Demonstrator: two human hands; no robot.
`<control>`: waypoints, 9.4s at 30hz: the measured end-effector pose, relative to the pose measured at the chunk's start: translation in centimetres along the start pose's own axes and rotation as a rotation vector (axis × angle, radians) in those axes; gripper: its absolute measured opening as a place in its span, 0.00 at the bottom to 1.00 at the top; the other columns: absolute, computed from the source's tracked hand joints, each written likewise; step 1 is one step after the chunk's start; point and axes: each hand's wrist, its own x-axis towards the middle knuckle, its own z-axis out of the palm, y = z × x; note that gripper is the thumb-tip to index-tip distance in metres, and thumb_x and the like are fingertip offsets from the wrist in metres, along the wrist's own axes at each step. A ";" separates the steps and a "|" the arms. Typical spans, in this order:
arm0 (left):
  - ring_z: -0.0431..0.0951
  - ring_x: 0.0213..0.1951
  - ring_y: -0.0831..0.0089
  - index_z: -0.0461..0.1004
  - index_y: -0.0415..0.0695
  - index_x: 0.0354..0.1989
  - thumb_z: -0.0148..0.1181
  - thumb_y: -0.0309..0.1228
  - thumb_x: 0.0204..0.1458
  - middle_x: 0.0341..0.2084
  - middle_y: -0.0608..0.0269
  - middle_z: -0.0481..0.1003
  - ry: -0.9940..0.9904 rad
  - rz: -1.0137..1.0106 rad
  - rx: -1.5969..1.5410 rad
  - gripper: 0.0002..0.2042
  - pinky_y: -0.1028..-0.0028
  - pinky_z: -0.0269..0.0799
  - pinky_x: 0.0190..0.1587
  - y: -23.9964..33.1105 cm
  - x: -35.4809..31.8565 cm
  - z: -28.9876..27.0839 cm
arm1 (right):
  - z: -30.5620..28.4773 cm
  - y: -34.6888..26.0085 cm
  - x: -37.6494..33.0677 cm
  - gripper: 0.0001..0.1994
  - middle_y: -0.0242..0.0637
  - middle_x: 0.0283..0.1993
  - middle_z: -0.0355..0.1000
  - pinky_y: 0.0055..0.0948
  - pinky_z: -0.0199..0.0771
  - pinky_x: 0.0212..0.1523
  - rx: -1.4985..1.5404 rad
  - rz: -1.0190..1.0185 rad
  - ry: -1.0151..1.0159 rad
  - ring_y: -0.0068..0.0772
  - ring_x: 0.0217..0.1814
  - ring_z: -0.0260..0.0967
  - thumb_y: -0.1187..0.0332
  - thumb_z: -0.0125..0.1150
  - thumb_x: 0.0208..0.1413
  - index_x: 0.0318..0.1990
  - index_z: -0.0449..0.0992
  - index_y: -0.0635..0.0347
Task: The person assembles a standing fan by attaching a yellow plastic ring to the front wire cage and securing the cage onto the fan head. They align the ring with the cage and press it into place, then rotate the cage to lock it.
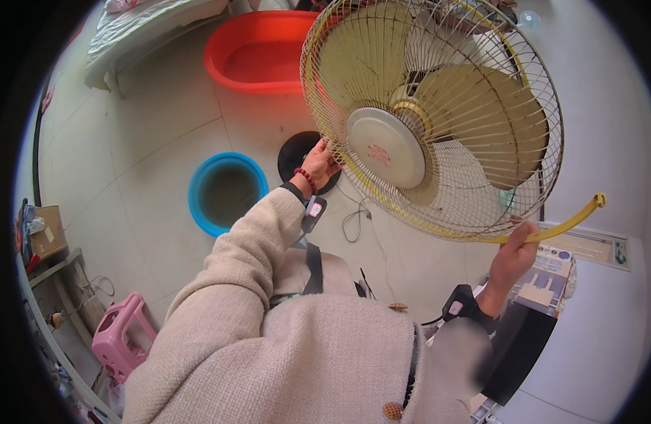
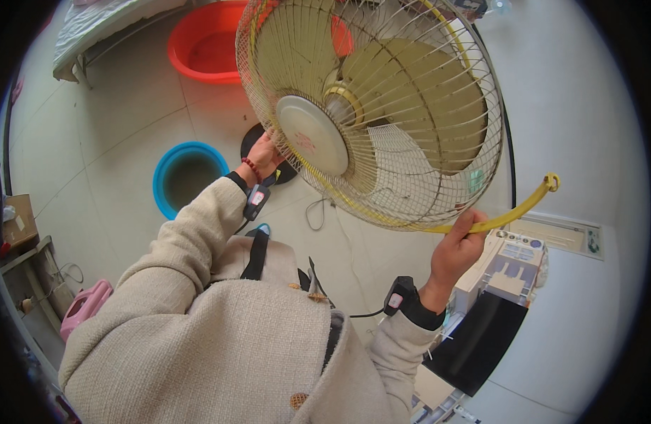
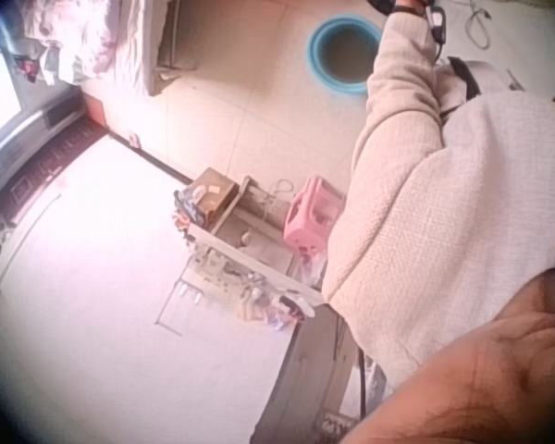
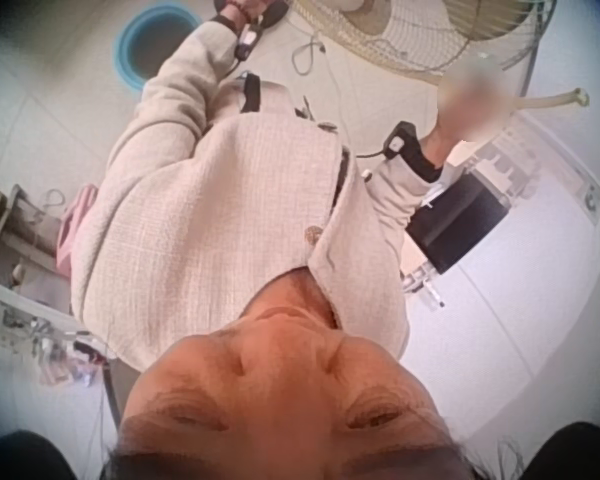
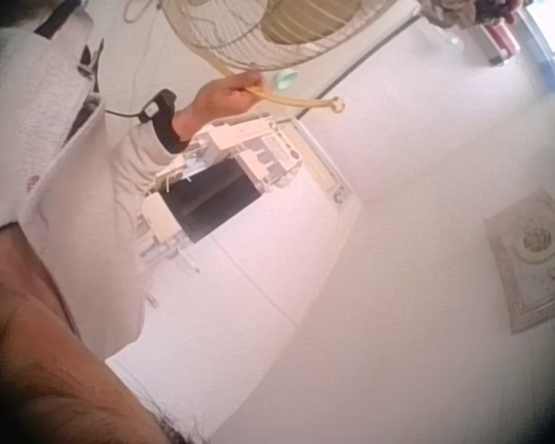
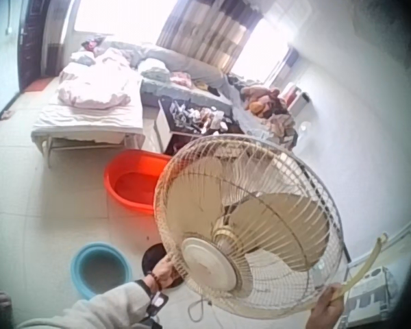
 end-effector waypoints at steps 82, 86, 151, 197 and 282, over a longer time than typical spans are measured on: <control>0.75 0.42 0.72 0.69 0.45 0.48 0.47 0.35 0.61 0.42 0.65 0.74 -0.201 0.318 -0.369 0.11 0.71 0.72 0.44 -3.7 3.3 -3.2 | 5.1 -2.2 -3.0 0.13 0.29 0.30 0.57 0.18 0.55 0.33 0.554 0.134 0.160 0.19 0.30 0.52 0.59 0.39 0.67 0.36 0.62 0.59; 0.75 0.42 0.72 0.69 0.45 0.48 0.46 0.33 0.62 0.42 0.64 0.74 -0.184 0.335 -0.385 0.11 0.72 0.72 0.44 -4.4 4.2 -4.3 | 5.5 -2.0 -3.2 0.14 0.30 0.30 0.58 0.19 0.55 0.32 0.570 0.144 0.161 0.18 0.31 0.52 0.58 0.41 0.67 0.37 0.63 0.60; 0.76 0.45 0.70 0.65 0.46 0.53 0.51 0.27 0.59 0.46 0.64 0.72 -0.142 0.187 0.077 0.14 0.64 0.75 0.48 0.4 -0.6 -1.6 | 3.3 2.9 -0.5 0.11 0.32 0.35 0.62 0.20 0.58 0.35 0.865 0.073 -0.032 0.20 0.32 0.54 0.62 0.41 0.67 0.40 0.64 0.62; 0.76 0.46 0.65 0.62 0.44 0.57 0.53 0.22 0.56 0.48 0.60 0.73 -0.178 0.180 0.021 0.19 0.59 0.76 0.46 0.5 0.2 -1.9 | 2.3 1.9 -0.3 0.11 0.33 0.32 0.61 0.22 0.59 0.34 0.832 0.048 -0.063 0.21 0.31 0.54 0.63 0.40 0.67 0.38 0.63 0.61; 0.75 0.47 0.65 0.65 0.44 0.56 0.47 0.12 0.53 0.48 0.60 0.72 -0.112 0.150 -0.021 0.22 0.61 0.75 0.48 0.7 0.7 -1.8 | 3.4 -1.9 0.5 0.23 0.39 0.29 0.74 0.25 0.69 0.34 -0.183 0.069 0.195 0.30 0.31 0.71 0.54 0.42 0.66 0.36 0.75 0.68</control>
